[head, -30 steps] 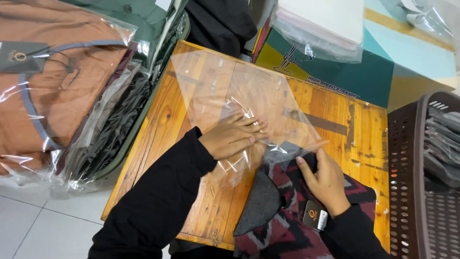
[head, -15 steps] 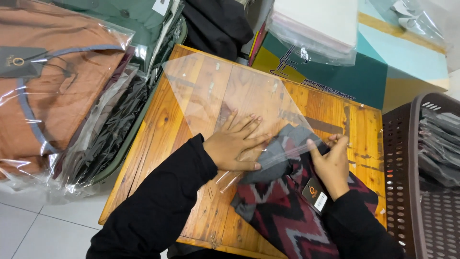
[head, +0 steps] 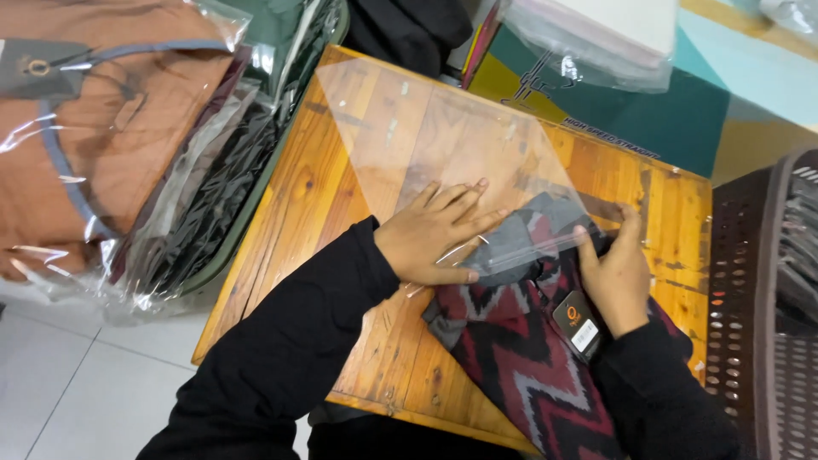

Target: A person is neatly folding a shirt and packaging it into a clear plastic bag with an adhesive seal.

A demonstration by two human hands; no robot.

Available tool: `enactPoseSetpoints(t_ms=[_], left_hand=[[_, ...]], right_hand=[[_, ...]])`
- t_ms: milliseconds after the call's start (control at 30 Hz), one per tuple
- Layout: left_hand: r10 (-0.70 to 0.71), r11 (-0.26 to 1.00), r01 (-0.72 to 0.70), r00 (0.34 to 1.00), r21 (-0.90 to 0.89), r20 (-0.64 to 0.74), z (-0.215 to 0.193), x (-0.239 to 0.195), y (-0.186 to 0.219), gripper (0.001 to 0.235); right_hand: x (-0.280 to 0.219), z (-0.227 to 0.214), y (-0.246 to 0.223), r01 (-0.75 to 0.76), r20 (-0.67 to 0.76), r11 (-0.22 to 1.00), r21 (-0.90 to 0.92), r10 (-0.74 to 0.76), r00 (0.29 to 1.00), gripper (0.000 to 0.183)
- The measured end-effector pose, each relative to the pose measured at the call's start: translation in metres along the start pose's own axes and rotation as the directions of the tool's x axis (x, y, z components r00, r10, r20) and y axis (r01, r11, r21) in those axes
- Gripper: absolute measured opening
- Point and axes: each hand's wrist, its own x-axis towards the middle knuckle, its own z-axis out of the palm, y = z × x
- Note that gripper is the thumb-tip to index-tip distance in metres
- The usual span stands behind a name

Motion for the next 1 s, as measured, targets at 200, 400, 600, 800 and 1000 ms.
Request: enactPoseSetpoints(t_ms=[200,400,600,800,1000], left_hand=[[0.053,0.998,-0.057,0.987,0.021,0.149,-0.01,0.0,-0.009,0.09],[0.079,0.997,-0.082,0.986,0.012,0.15,-0.012,0.005,0.001,0.085],[0.046,0.981,-0.073,0.988,0.179,0.148,-0.002,0.006,0.011,0.079],[0.032,0.987,-0.029,0.999,0.156,-0.018,0.013,0.006,0.01,0.057],[0.072,0.988,-0.078,0.996,0.134,0.049,0.004,0.005,0.004,0.059]], right_hand=[[-0.057,-0.031,-0.034,0.534,-0.093,0.832,-0.152,-0.549,0.83,0.042],[-0.148,-0.005,-0.053,0.727,0.153,0.643,-0.242,-0.714,0.683,0.077],[-0.155,-0.011,-0.061,0.742,0.166,0.559,-0.37,-0.746,0.645,0.042],[-0.156,-0.016,-0.059,0.738,0.184,0.558,-0.381,-0.736,0.651,0.049],[-0.15,-0.021,-0.066,0.7,0.096,0.638,-0.321,-0.714,0.694,0.043]])
